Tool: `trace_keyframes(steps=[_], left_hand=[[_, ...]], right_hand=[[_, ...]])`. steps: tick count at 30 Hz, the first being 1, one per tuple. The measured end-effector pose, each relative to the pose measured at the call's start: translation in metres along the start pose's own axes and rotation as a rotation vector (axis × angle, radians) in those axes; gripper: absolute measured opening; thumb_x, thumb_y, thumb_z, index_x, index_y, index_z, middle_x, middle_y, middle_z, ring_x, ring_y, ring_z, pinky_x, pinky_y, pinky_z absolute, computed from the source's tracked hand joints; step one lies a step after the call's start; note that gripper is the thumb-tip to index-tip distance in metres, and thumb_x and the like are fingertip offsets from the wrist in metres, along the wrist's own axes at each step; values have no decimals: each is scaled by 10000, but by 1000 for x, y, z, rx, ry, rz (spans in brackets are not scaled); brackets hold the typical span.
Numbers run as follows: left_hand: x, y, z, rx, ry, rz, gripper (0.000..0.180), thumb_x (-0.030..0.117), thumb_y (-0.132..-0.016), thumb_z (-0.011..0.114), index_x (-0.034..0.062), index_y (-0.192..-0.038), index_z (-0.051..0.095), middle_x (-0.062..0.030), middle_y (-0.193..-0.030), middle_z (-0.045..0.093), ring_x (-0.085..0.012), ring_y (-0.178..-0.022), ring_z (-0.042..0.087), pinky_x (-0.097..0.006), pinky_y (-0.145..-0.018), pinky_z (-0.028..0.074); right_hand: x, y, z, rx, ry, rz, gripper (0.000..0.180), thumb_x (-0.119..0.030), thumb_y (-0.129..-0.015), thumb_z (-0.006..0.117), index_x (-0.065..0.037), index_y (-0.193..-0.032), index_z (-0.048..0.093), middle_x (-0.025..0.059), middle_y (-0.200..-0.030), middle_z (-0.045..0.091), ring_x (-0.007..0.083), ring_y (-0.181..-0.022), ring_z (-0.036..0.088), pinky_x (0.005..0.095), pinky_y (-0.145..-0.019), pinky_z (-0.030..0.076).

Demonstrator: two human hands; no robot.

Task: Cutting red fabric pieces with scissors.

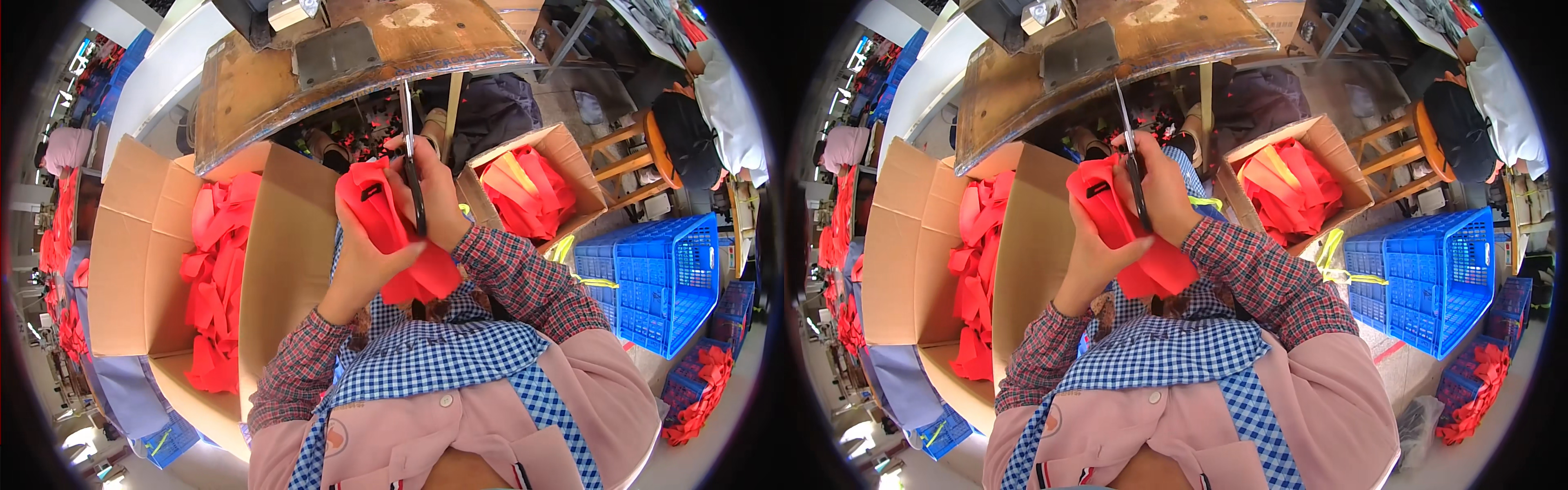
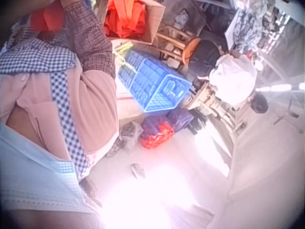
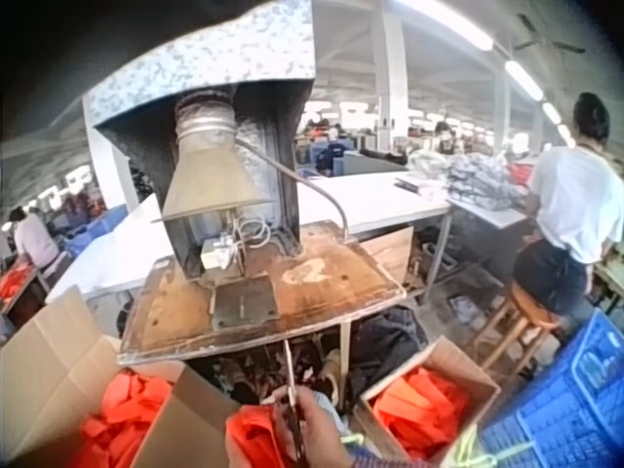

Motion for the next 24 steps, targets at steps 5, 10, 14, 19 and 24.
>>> trace_keyframes(steps=[5,10,14,19,24], left_hand=[[-35,-7,-35,131,79,-223,738,159,-786,769,-18,-1366,349,-115,-1209,567,-201,-1082,592,-328,-923,492],[-50,-9,-30,79,481,-350,371,90,-882,681,-12,-1216,555,-67,-1084,656,-146,-961,644,-287,-833,533],[-47,-9,-40,189,543,-317,271,77,-900,657,-14,-1150,605,-69,-1039,673,-140,-914,657,-273,-798,546],[-46,-13,-53,247,543,-286,259,79,-906,646,-24,-1140,603,-81,-1041,675,-147,-896,664,-277,-788,550],[-43,-17,-52,234,581,-283,265,79,-908,643,-25,-1148,596,-81,-1043,672,-146,-888,663,-280,-784,549]], right_hand=[[-2,-4,-1,44,1,-52,325,7,-868,608,-81,-1165,509,-16,-713,519,53,-606,503,221,-541,420],[8,0,4,-51,-293,67,301,-52,-880,622,-75,-1159,513,-20,-776,545,56,-678,524,207,-592,435],[26,7,8,-141,-403,306,280,-183,-931,624,-82,-1167,511,-31,-799,546,58,-717,520,207,-628,439],[28,25,1,-296,-82,277,363,-253,-966,587,-39,-1246,500,23,-939,591,88,-847,569,237,-725,466],[17,30,3,-362,120,61,448,-376,-907,660,-29,-1164,540,64,-765,564,118,-675,520,275,-639,448]])
Point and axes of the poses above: each hand's wrist, its own y-axis away from the middle knuckle, its own z-axis out of the palm, x = y × z, the point moved 10 cm from there along -y, towards the middle knuckle
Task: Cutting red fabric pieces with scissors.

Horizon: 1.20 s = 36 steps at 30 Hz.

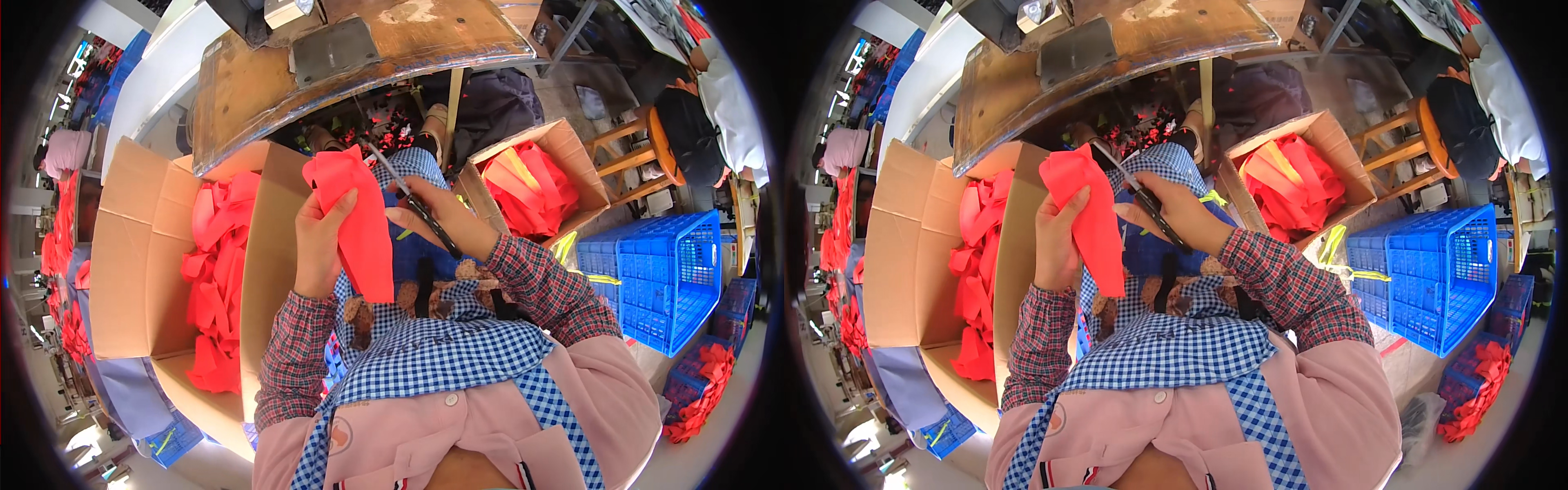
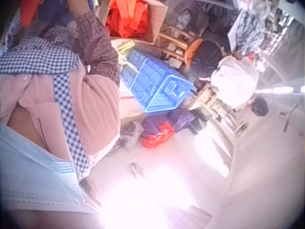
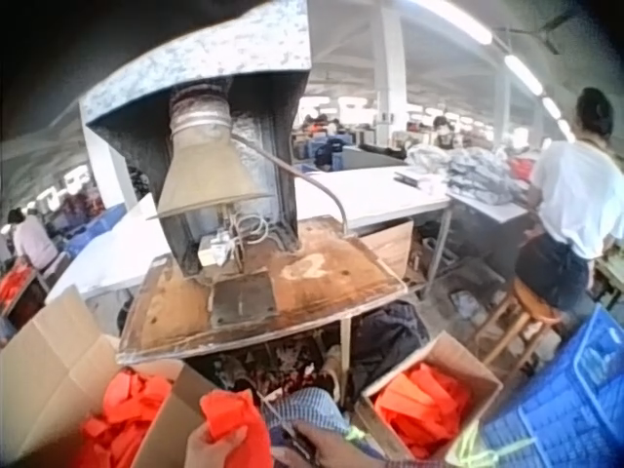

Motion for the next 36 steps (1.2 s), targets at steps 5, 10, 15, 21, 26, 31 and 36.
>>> trace_keyframes(steps=[5,10,15,21,26,31,36], left_hand=[[2,2,3,2,-24,-8,266,79,-907,644,-23,-1147,593,-84,-1045,669,-146,-886,664,-279,-782,553],[1,4,6,-13,-50,-27,262,74,-906,643,-24,-1144,593,-86,-1036,671,-145,-877,665,-274,-765,556],[2,5,10,-36,-71,-41,257,66,-906,641,-23,-1142,594,-88,-1026,674,-146,-869,669,-276,-754,561],[1,6,12,-37,-97,-60,249,62,-905,640,-23,-1135,595,-87,-1020,677,-146,-872,672,-272,-758,562],[3,6,13,-63,-81,-70,256,60,-900,644,-21,-1138,594,-86,-1020,679,-145,-860,676,-267,-752,563],[5,6,7,-60,-135,-115,276,70,-888,663,-24,-1139,595,-85,-1012,682,-144,-839,679,-263,-739,567],[7,6,5,-83,-182,-145,285,81,-882,675,-25,-1135,597,-85,-1002,686,-141,-834,681,-263,-733,570]], right_hand=[[1,-2,5,-57,18,32,542,-455,-874,673,-12,-1165,558,90,-751,567,184,-678,547,316,-644,455],[7,-2,7,-121,27,136,469,-389,-913,647,-23,-1193,560,50,-813,574,111,-731,542,270,-677,461],[10,-2,8,-152,39,165,464,-394,-919,638,-20,-1183,566,43,-819,572,103,-735,529,268,-674,450],[2,-5,4,-97,-28,69,553,-494,-875,658,-23,-1155,578,66,-771,584,128,-676,533,279,-619,442],[1,-4,3,-97,-81,68,444,-446,-892,658,-32,-1047,622,42,-750,577,103,-669,514,269,-612,433],[7,1,2,-201,-49,138,368,-356,-915,654,-10,-1039,627,7,-776,586,62,-695,511,237,-628,434],[4,2,2,-220,20,125,374,-364,-921,645,-8,-1032,616,5,-755,564,60,-683,491,241,-613,418]])
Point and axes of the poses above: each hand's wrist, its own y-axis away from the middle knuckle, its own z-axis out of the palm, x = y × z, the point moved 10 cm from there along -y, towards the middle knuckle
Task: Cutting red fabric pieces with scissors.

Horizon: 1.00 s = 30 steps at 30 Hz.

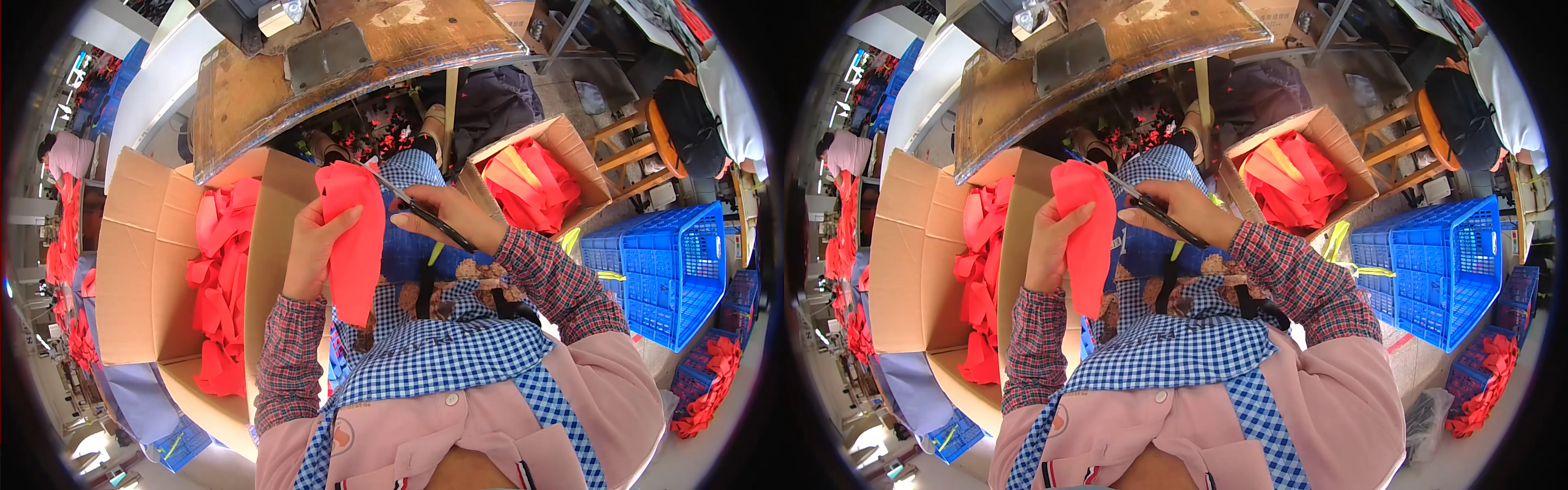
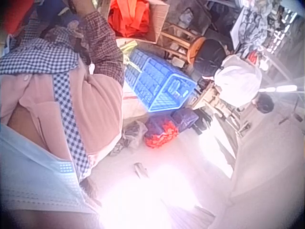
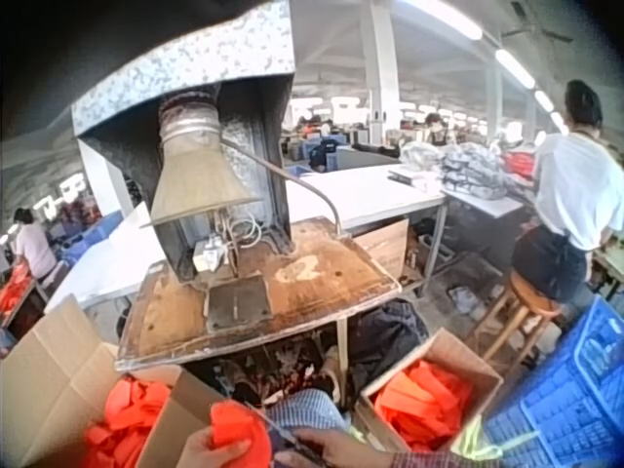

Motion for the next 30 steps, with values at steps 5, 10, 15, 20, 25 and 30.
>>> trace_keyframes(steps=[5,10,15,20,25,30], left_hand=[[-2,0,5,-52,-89,-42,289,89,-880,677,-21,-1136,599,-78,-995,688,-136,-835,682,-261,-740,569],[-2,0,9,-74,-146,-57,286,97,-885,671,-18,-1136,599,-68,-994,685,-125,-829,678,-255,-733,566],[-8,-4,13,-118,-154,-97,283,103,-887,667,-19,-1133,599,-64,-999,682,-120,-826,675,-247,-728,561],[-18,-11,14,-170,-59,-137,286,88,-888,662,-16,-1145,591,-70,-999,681,-148,-856,676,-276,-756,564],[-9,-35,12,-109,154,-15,288,81,-906,642,19,-1180,577,-67,-1095,655,-178,-987,643,-328,-879,529],[15,-82,57,-220,427,162,281,84,-927,617,58,-1202,564,-55,-1167,623,-187,-1104,588,-365,-975,473]], right_hand=[[-9,2,1,-27,-71,-99,385,-383,-955,589,-12,-1060,581,-3,-722,485,71,-669,426,259,-608,383],[7,2,6,-31,-8,-32,346,-353,-977,556,-15,-1045,586,-3,-719,480,74,-662,416,265,-597,376],[22,8,8,9,27,20,330,-336,-988,537,-11,-1018,588,-11,-690,470,78,-644,411,270,-585,372],[30,17,-12,198,63,39,296,-317,-954,606,-25,-904,601,-24,-612,431,67,-563,389,282,-498,333],[53,32,-45,307,-121,204,283,-309,-970,580,-40,-882,591,-52,-607,421,37,-545,385,244,-474,313],[71,39,-58,420,-258,239,247,-300,-981,552,-60,-927,571,-31,-590,481,62,-462,447,229,-439,352]])
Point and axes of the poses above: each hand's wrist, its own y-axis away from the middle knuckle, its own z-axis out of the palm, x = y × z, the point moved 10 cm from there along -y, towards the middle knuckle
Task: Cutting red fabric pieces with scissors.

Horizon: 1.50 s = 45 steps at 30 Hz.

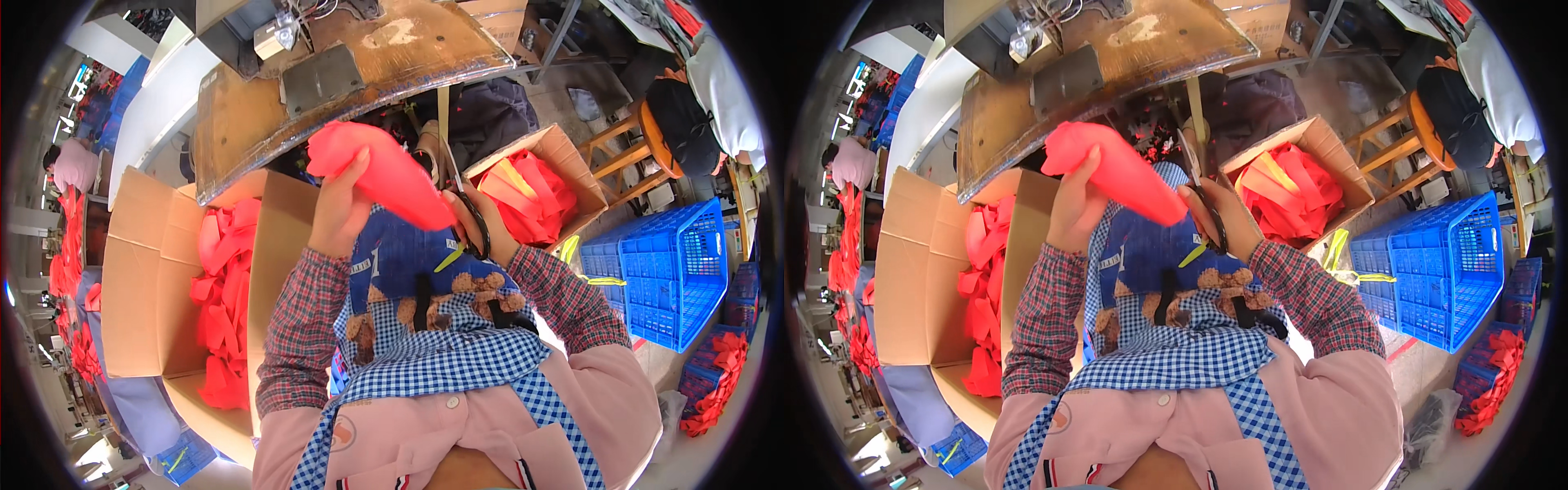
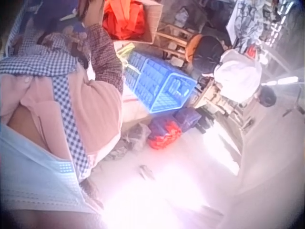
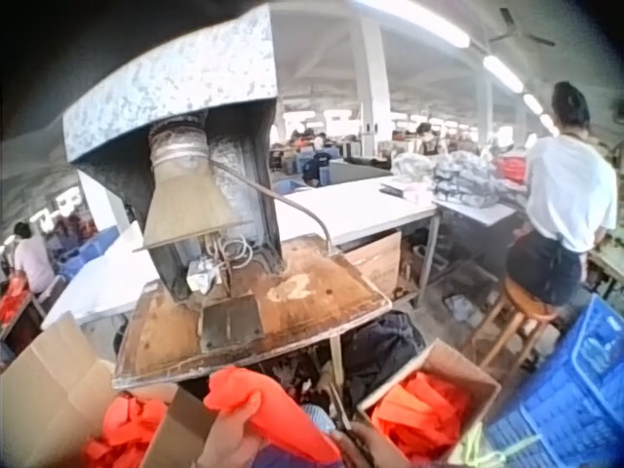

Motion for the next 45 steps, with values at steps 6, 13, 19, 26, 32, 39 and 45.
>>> trace_keyframes(steps=[6,13,19,26,32,39,45], left_hand=[[1,-67,50,-46,252,64,258,126,-930,627,74,-1180,586,-35,-1167,636,-163,-1081,600,-340,-945,492],[33,-133,67,-60,456,228,229,181,-910,661,77,-1110,619,-39,-1099,676,-151,-1003,643,-299,-874,537],[53,-163,62,-76,726,238,246,136,-847,716,37,-1055,631,-68,-1014,695,-163,-914,663,-294,-804,576],[59,-172,60,-62,781,251,244,139,-846,717,23,-1045,635,-68,-1006,696,-172,-915,661,-299,-802,572],[61,-168,60,-71,726,255,264,129,-843,720,6,-1060,632,-80,-1038,693,-193,-955,656,-333,-859,559],[63,-165,63,-77,701,229,274,101,-844,717,-2,-1080,623,-94,-1078,685,-204,-1004,650,-343,-904,546],[67,-161,69,-52,689,227,269,94,-852,710,-3,-1084,615,-98,-1075,682,-208,-992,653,-347,-891,553]], right_hand=[[30,5,-31,171,-285,106,400,-434,-976,501,-38,-1005,542,-4,-590,448,88,-432,437,235,-397,368],[47,9,-54,239,-329,153,374,-425,-971,517,-54,-1008,550,-27,-621,461,72,-460,448,222,-404,364],[53,7,-54,248,-374,182,348,-408,-968,526,-63,-1013,547,-29,-625,460,71,-468,445,218,-411,361],[47,0,-51,242,-422,149,319,-375,-964,535,-60,-1014,538,-22,-622,459,77,-464,444,222,-411,369],[45,0,-51,238,-404,150,326,-380,-964,536,-57,-1011,536,-20,-620,455,81,-468,446,226,-418,375],[45,1,-46,255,-438,124,327,-367,-964,536,-43,-973,576,3,-584,465,101,-432,462,245,-396,378],[43,2,-44,244,-421,130,331,-375,-955,550,-47,-977,578,-1,-592,477,95,-437,463,241,-398,381]])
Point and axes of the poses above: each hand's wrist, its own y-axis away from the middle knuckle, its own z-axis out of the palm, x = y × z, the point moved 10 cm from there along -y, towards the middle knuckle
